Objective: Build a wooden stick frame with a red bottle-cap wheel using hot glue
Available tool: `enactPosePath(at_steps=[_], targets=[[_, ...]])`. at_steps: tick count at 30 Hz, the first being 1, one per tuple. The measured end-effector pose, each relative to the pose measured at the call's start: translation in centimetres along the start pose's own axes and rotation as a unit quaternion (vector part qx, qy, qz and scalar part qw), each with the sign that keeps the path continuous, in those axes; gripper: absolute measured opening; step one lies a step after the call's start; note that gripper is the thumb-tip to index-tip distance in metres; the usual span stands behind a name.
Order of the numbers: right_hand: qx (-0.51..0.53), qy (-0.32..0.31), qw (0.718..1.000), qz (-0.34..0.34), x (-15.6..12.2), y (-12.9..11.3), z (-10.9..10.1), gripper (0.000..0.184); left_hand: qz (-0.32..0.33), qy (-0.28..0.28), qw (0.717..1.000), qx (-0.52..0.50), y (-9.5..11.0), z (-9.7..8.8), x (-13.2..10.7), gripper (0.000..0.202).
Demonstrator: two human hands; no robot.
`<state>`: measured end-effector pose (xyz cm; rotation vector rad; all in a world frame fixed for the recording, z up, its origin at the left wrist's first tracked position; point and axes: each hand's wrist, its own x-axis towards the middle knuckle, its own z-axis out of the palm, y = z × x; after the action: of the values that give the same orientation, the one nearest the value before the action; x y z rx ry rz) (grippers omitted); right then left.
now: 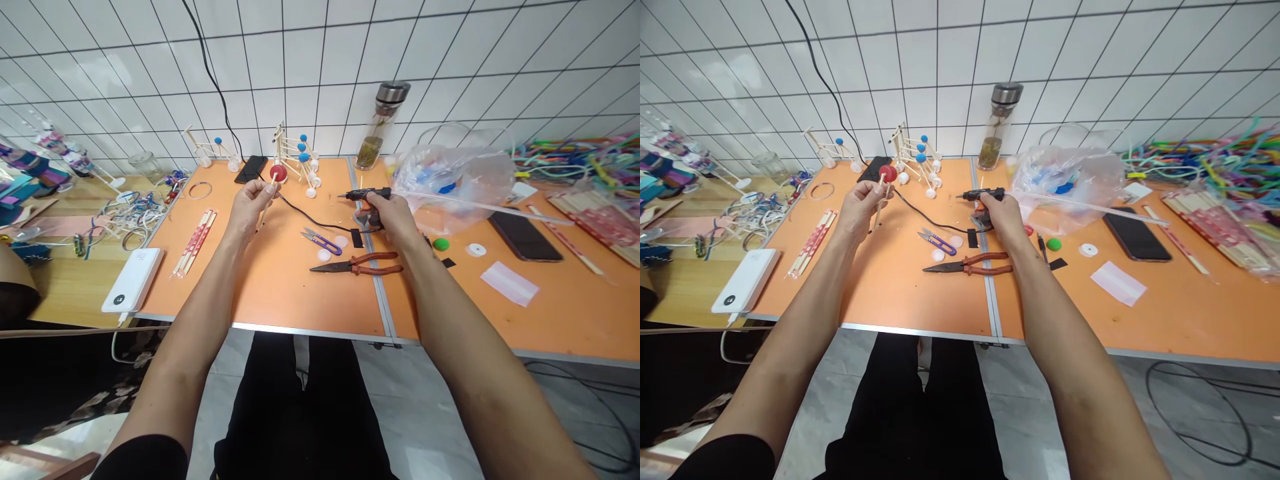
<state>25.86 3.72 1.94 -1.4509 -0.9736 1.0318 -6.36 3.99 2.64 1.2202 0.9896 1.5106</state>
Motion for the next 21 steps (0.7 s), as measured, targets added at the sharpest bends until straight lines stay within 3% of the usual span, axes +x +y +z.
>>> enactPosePath(at_steps=[8, 13, 21], targets=[[0.127, -0.006, 0.985, 0.113, 0.0, 0.4, 1.3, 0.017, 0.063, -0.025, 0.997, 0.037, -1.4, -0.6, 0.9, 0.053], [0.139, -0.002, 0.982, 0.126, 0.2, 0.7, 1.3, 0.023, 0.081, -0.036, 0.993, 0.072, -2.5, -1.3, 1.9, 0.065], [0.101, -0.008, 0.986, 0.131, 0.7, 1.0, 0.5, 0.021, 0.105, -0.051, 0.985, 0.128, -3.0, -1.3, 1.9, 0.066]])
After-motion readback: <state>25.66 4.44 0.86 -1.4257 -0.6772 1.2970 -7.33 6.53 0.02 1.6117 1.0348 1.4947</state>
